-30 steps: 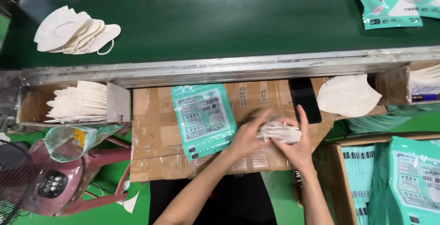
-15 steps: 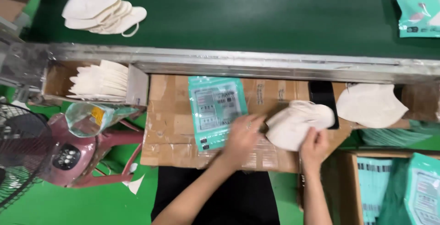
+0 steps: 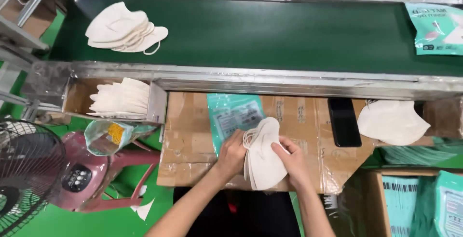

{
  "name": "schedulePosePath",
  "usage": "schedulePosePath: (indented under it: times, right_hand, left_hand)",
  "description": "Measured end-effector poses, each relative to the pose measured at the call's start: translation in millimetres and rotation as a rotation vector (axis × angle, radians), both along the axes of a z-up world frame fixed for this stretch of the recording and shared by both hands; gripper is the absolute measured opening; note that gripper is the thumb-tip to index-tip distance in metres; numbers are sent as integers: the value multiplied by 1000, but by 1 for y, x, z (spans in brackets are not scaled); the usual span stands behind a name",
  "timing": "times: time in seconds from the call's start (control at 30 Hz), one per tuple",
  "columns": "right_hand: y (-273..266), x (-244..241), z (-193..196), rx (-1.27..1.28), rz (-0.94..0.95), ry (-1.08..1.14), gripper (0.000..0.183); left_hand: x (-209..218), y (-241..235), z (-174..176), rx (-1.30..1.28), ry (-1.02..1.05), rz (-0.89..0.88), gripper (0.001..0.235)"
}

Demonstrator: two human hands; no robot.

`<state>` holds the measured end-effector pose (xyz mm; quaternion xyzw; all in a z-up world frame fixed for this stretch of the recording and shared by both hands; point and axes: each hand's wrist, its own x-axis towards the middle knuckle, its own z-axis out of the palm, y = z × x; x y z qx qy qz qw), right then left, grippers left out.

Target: Packaging stacks of face masks into plastic bags on a conveyor belt.

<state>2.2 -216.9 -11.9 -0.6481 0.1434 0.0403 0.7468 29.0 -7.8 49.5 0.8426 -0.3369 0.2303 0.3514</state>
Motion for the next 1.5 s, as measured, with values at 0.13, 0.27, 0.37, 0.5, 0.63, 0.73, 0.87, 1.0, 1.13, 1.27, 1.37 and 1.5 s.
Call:
schedulePosePath:
  times: [0.13, 0.27, 0.37, 0.5, 0.63, 0.73, 0.87, 1.0, 1.13, 1.27, 1.37, 1.5]
  right_hand:
    - [0, -16, 18, -294, 47, -49, 21]
    - [14, -22, 52, -792, -30, -335, 21]
    - [5, -22, 53, -658, -183, -347, 21]
    - [2, -15, 73, -336, -246, -243, 26]
    - [17, -15, 69, -374, -258, -96, 52]
    - [8, -21, 39, 179, -311, -193, 47]
    - [3, -47, 25, 531, -104, 32, 38]
    - [-2, -48, 17, 530, -143, 102, 28]
    - [9, -40, 30, 551, -232, -17, 23]
    - [4, -45, -4, 290, -181, -40, 22]
    - [2, -41, 11, 28, -156, -103, 21]
    - [-4, -15, 104, -219, -136, -114, 32]
  left_hand:
    - [-6, 0, -9, -51, 29, 82, 15]
    - [-24, -12, 28, -138, -112, 95, 17]
    - [-37, -24, 36, -126, -92, -75, 18]
    - [-31, -30, 48, -648, 172, 146, 32]
    - [-39, -50, -26, -909, 952, 130, 29]
    - [-45, -59, -2, -1080, 897, 149, 33]
    - [-32, -49, -12, -1189, 887, 207, 30]
    - [-51, -57, -27, -1188, 1134, 104, 35]
    - [-48, -61, -23, -1200, 1100, -136, 38]
    - [-37, -51, 4, -1234, 1154, -38, 33]
    - [-39, -59, 8, -1136, 1065, 91, 32]
    - [-39, -55, 4, -1381, 1023, 95, 37]
